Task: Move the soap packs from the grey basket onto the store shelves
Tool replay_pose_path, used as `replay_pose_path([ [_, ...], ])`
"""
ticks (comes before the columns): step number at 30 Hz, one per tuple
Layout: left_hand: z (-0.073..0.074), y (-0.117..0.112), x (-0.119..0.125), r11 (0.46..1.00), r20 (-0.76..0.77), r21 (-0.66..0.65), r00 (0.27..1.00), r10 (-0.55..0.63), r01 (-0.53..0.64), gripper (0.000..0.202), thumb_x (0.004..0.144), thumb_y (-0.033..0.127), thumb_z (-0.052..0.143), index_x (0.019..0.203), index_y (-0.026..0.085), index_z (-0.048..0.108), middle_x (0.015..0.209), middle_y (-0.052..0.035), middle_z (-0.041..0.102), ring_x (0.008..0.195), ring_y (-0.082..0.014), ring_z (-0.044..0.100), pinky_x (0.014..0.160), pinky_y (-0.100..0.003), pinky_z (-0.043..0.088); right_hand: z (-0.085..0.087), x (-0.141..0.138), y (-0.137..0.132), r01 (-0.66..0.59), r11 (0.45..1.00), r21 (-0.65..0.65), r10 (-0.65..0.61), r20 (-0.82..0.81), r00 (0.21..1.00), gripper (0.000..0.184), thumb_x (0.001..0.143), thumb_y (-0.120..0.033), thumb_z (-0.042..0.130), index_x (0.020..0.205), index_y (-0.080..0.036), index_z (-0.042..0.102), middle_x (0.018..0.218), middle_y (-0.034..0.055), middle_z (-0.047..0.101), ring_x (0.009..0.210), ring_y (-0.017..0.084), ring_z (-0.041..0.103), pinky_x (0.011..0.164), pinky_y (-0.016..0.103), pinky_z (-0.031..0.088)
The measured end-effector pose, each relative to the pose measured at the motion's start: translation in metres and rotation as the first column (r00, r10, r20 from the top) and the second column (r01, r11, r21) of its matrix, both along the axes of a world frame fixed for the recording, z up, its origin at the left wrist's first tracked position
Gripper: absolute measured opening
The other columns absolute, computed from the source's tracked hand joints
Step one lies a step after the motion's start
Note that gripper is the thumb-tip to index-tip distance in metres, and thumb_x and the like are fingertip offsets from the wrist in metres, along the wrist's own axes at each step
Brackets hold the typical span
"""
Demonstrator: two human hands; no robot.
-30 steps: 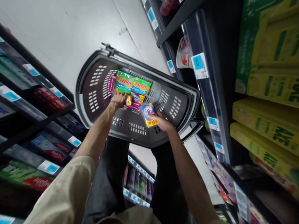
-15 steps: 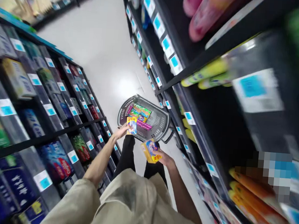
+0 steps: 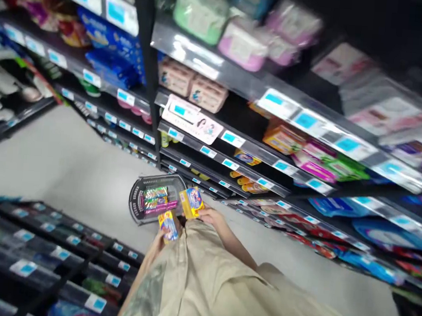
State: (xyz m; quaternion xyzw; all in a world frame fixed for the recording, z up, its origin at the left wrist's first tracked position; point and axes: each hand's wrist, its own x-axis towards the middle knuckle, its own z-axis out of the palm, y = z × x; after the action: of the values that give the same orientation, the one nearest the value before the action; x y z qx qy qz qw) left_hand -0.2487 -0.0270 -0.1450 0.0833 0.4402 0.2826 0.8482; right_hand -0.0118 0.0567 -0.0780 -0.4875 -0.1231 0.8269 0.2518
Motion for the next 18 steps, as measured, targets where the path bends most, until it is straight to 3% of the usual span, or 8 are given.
replay_pose_path([
  [3,-0.005,-0.013,-0.016,0.993,0.047,-0.018,0.992,-0.114,0.115,0.043,0.064,0.054,0.076,0.092,0.022,0.066,0.086,-0.0094,0.076,0.099,-0.0371,0.074,0.092,-0.051,0.058,0.003,-0.01,-0.027,0.117,0.992,0.041,-0.118,0.02,0.993,0.065,0.055,-0.035,0.084,0.115,-0.024,0.062,0.1,0.0067,0.074,0.094,0.029,0.075,0.075,0.037,0.061],
  [6,-0.022,-0.01,-0.035,0.983,0.037,-0.06,0.985,-0.169,0.171,0.045,0.062,0.051,0.077,0.093,0.021,0.066,0.087,-0.0094,0.076,0.101,-0.0362,0.073,0.094,-0.049,0.058,0.005,-0.02,-0.058,0.24,0.969,0.053,-0.245,0.111,0.963,0.061,0.064,-0.034,0.084,0.119,-0.024,0.06,0.103,0.0058,0.074,0.09,0.026,0.075,0.075,0.035,0.061],
  [11,-0.055,-0.002,-0.066,0.978,-0.037,-0.15,0.988,-0.152,0.145,0.047,0.056,0.033,0.081,0.097,0.019,0.062,0.088,-0.0068,0.076,0.098,-0.0337,0.074,0.093,-0.045,0.059,0.007,-0.026,-0.103,0.426,0.893,0.146,-0.45,0.306,0.839,0.058,0.069,-0.031,0.084,0.123,-0.026,0.063,0.106,0.0044,0.074,0.085,0.022,0.074,0.067,0.031,0.059],
  [14,-0.065,-0.006,-0.08,0.972,-0.039,-0.194,0.989,-0.143,0.133,0.052,0.053,0.03,0.083,0.1,0.016,0.062,0.09,-0.009,0.076,0.099,-0.034,0.074,0.093,-0.043,0.059,0.017,-0.018,-0.11,0.469,0.858,0.207,-0.513,0.353,0.782,0.069,0.068,-0.029,0.085,0.131,-0.027,0.058,0.118,0.0043,0.072,0.097,0.022,0.072,0.075,0.031,0.059],
  [18,-0.064,-0.019,-0.083,0.959,-0.026,-0.242,0.987,-0.157,0.146,0.052,0.054,0.029,0.082,0.1,0.015,0.064,0.093,-0.0116,0.076,0.101,-0.0365,0.073,0.092,-0.043,0.058,0.043,0.004,-0.092,0.417,0.833,0.364,-0.55,0.459,0.698,0.088,0.059,-0.026,0.091,0.139,-0.026,0.053,0.126,0.0057,0.069,0.11,0.026,0.068,0.091,0.036,0.056],
])
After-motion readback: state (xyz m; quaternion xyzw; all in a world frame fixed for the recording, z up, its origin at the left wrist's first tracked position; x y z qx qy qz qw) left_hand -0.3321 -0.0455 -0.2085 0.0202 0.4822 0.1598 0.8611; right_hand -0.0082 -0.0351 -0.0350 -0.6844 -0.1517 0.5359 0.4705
